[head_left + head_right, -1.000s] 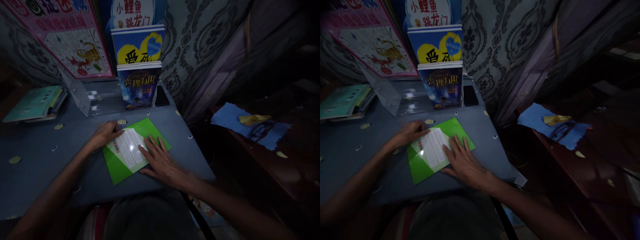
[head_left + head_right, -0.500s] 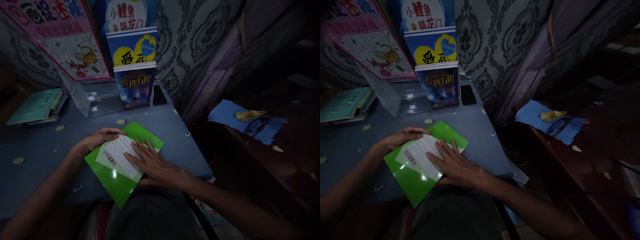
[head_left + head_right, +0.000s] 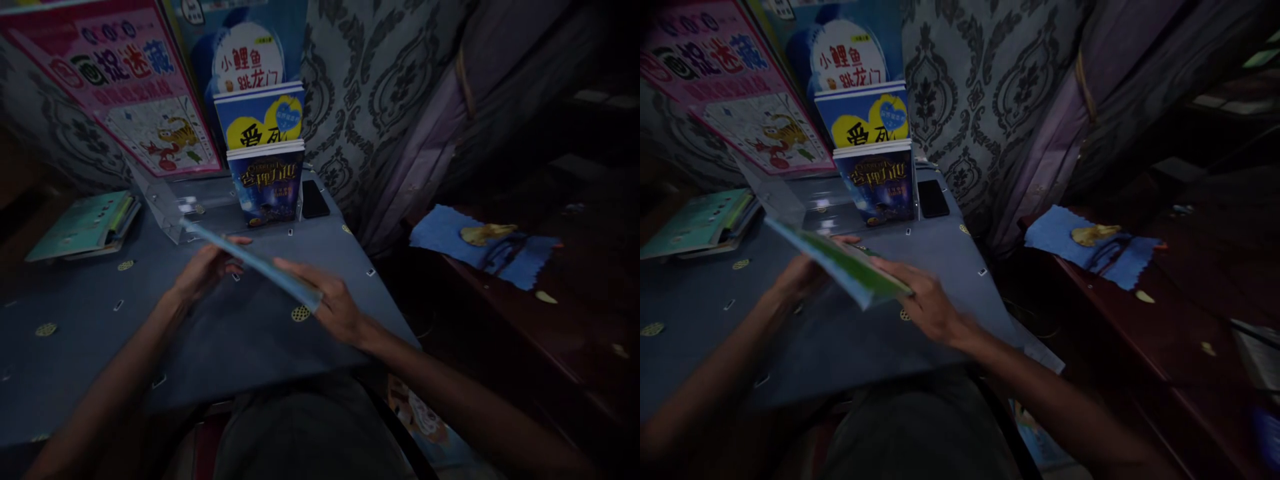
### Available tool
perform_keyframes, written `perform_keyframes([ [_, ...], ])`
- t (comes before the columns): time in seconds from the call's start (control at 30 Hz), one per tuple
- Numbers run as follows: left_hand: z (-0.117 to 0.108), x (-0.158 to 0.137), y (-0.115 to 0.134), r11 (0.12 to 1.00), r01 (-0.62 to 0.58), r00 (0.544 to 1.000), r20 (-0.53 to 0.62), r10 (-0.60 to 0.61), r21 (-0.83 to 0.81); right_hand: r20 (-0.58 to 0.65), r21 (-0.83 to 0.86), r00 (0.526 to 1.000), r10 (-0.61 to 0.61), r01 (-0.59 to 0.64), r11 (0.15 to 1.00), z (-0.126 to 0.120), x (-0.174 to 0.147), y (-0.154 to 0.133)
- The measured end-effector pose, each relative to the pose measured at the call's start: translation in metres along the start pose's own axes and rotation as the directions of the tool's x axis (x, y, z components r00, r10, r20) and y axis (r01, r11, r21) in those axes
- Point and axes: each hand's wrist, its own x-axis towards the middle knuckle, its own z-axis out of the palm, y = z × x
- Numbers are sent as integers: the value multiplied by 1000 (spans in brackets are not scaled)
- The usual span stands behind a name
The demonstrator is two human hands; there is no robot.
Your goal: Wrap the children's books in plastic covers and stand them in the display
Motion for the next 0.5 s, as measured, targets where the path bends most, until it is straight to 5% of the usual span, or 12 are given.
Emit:
perform_keyframes([
  [0.1, 4, 6, -2, 972, -182, 976, -96, 198, 148, -189, 293, 951, 244, -183, 939, -2, 15, -5],
  [0.17, 9, 6, -1, 948, -210, 967, -90, 237, 238, -196, 518, 901, 387, -240, 821, 0, 22, -6],
  [0.33, 30, 2, -4, 988, -41, 980, -186, 69, 150, -86, 803, 802, 591, -296, 518, 15, 21, -1],
  [0.5, 28, 8, -12, 984, 62, 975, -222, -24, 169, -29, 812, 733, 680, -379, 443, 23, 3, 11],
])
